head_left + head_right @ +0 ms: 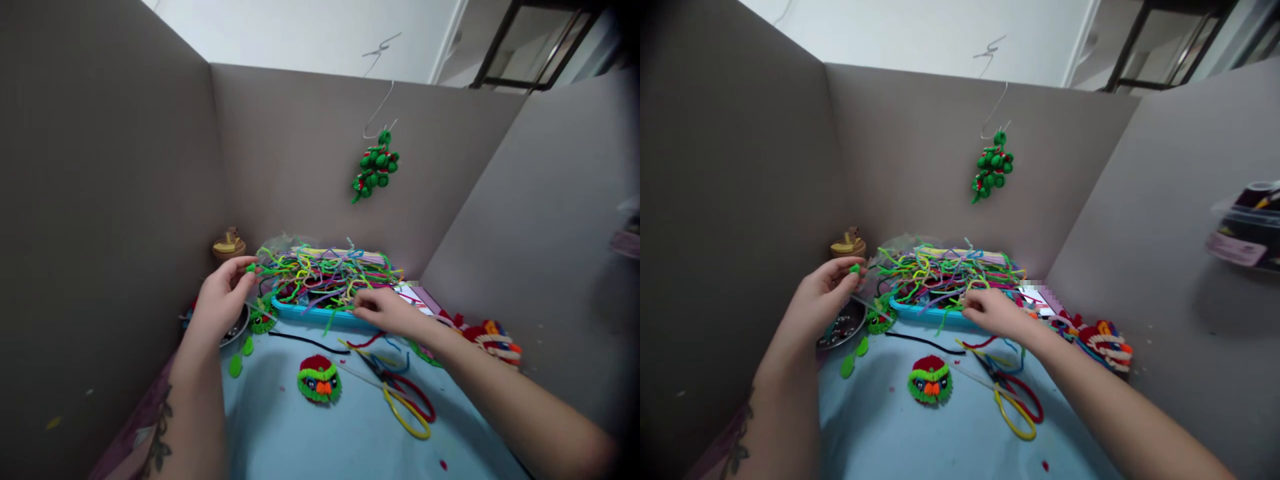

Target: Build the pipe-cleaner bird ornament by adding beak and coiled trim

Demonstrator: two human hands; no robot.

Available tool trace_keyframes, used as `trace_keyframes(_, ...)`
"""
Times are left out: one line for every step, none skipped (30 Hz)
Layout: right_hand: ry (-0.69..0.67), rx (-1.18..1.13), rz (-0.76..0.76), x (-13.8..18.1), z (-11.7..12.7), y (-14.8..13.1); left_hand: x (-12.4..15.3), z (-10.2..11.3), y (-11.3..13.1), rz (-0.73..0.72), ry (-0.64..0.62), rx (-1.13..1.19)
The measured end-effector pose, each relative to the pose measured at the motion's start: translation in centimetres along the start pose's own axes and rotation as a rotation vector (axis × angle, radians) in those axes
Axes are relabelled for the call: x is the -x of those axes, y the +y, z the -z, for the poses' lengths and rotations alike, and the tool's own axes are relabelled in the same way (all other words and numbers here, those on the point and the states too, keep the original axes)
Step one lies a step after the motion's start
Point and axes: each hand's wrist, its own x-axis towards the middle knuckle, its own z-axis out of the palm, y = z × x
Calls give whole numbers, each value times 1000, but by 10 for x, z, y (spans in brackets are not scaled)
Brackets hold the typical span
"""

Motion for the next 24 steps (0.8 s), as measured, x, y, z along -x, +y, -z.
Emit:
trace_keyframes(-52,-57,-4,10,0,4,1,-1,2,9,8,12)
trace_keyframes(-96,-116,-10,21,0,8,2,-2,5,21,21,33)
trace_keyframes(-87,-175,-31,31,-1,12,3,-4,8,36,32,62)
trace_keyframes(-50,-245,-63,42,-3,16,5,-8,12,50,40,98)
trace_keyframes(24,-330,-113,51,-6,20,7,-13,16,62,38,142)
trace_keyframes(106,-418,-156,61,-10,23,9,-20,20,69,29,199)
trace_keyframes(184,-496,-190,69,-14,25,12,-29,25,75,10,272)
trace_keyframes(264,-566,-218,76,-19,27,14,-40,29,88,-18,356)
trace_keyframes(340,-624,-239,82,-23,27,17,-52,33,104,-46,451)
trace_keyframes(417,-668,-262,87,-26,28,19,-66,36,126,-72,543)
trace_keyframes(481,-706,-284,92,-29,27,22,-81,38,168,-99,611)
trace_keyframes(538,-746,-302,96,-31,26,26,-95,39,206,-104,653)
trace_keyframes(578,-785,-322,100,-33,25,30,-109,39,236,-107,676)
trace_keyframes(598,-814,-340,103,-34,24,34,-120,39,284,-115,672)
trace_keyframes(625,-829,-349,106,-36,23,40,-130,36,346,-161,656)
trace_keyframes(656,-841,-357,110,-39,23,46,-137,33,418,-216,641)
trace_keyframes(683,-852,-366,113,-43,23,54,-141,28,480,-255,637)
trace_keyframes(696,-871,-378,117,-48,24,63,-144,22,531,-276,644)
trace_keyframes(692,-899,-389,120,-54,24,73,-145,16,568,-285,656)
trace_keyframes(669,-939,-397,123,-60,25,83,-145,9,595,-286,659)
trace_keyframes(639,-992,-407,126,-67,26,92,-144,1,608,-293,649)
trace_keyframes(606,-1052,-416,128,-74,26,101,-144,-5,602,-292,623)
trace_keyframes(568,-1118,-431,130,-80,26,109,-145,-12,587,-305,592)
trace_keyframes(522,-1185,-450,131,-85,26,116,-145,-18,558,-310,580)
